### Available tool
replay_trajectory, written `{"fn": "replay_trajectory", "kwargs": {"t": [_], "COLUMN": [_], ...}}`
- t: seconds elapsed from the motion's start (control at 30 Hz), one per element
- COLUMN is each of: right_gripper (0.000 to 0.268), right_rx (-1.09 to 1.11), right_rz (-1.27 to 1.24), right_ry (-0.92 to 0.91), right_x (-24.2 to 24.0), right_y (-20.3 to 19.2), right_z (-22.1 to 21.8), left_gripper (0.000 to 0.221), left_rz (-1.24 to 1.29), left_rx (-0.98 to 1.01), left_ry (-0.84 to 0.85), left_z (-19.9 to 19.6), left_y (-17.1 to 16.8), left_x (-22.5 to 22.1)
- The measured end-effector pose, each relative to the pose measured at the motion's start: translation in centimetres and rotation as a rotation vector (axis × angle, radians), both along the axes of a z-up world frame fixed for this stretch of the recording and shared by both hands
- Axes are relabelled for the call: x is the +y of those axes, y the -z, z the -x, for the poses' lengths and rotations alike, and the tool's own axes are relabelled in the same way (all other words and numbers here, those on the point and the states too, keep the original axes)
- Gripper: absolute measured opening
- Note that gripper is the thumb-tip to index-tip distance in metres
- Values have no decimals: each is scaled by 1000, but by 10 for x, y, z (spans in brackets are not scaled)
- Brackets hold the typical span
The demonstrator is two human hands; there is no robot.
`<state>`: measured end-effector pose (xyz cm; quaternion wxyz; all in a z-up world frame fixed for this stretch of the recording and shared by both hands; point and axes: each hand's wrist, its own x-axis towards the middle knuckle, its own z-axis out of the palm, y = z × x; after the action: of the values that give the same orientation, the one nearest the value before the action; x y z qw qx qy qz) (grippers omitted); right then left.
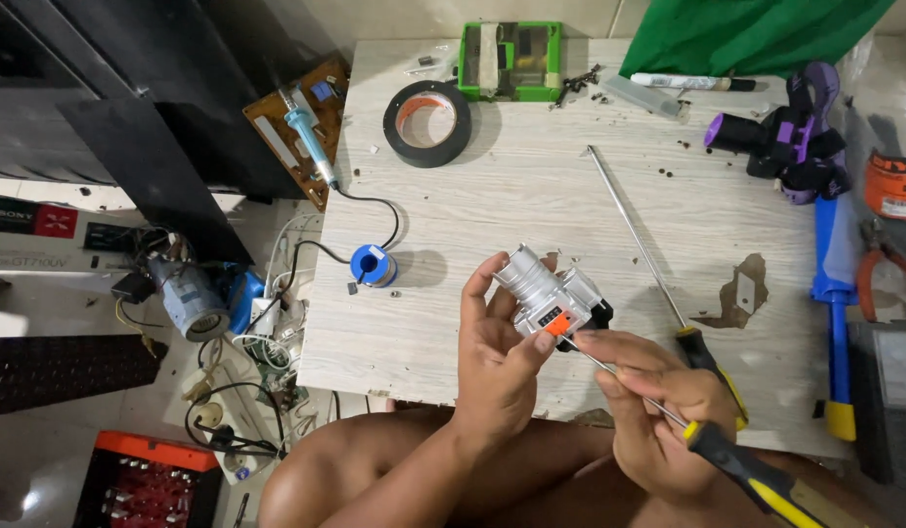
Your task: Disassembling a flashlight using a screwdriver to remove screws and internal components.
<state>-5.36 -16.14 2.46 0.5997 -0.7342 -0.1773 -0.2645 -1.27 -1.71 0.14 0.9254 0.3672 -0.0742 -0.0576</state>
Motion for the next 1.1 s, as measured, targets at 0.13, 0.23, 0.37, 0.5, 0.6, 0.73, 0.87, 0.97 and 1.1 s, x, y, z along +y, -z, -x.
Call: {"fn": "replay_trajectory", "kwargs": {"t": [0.13,0.23,0.37,0.5,0.6,0.73,0.87,0.97,1.1], "right_gripper": [29,30,26,30,30,28,24,26,26], "right_rx": [49,23,47,33,50,84,124,148,135], "right_rz": [10,-6,22,46,64,62,91,138,106], "right_ry": [29,24,11,12,-27,-26,7,2,-59], "right_x": [1,1,-3,-2,-3,-3,-5,-9,-13], "right_y": [0,4,6,-2,-8,-7,-16,-17,-7], "right_z": [2,2,0,-3,-4,-5,-4,-5,-7], "left_gripper": [82,82,81,81,84,84,83,84,85], "left_rz": [8,32,34,7,17,20,-60,-47,-18], "left_rx": [9,17,28,26,74,84,45,54,80], "left_ry": [-13,5,27,10,28,85,82,106,102], "left_z": [1,1,1,2,2,3,3,3,4], "left_y": [-1,-2,-2,0,0,-1,-2,-2,1], "left_x": [-1,-1,0,-1,0,0,-1,0,-2]}}
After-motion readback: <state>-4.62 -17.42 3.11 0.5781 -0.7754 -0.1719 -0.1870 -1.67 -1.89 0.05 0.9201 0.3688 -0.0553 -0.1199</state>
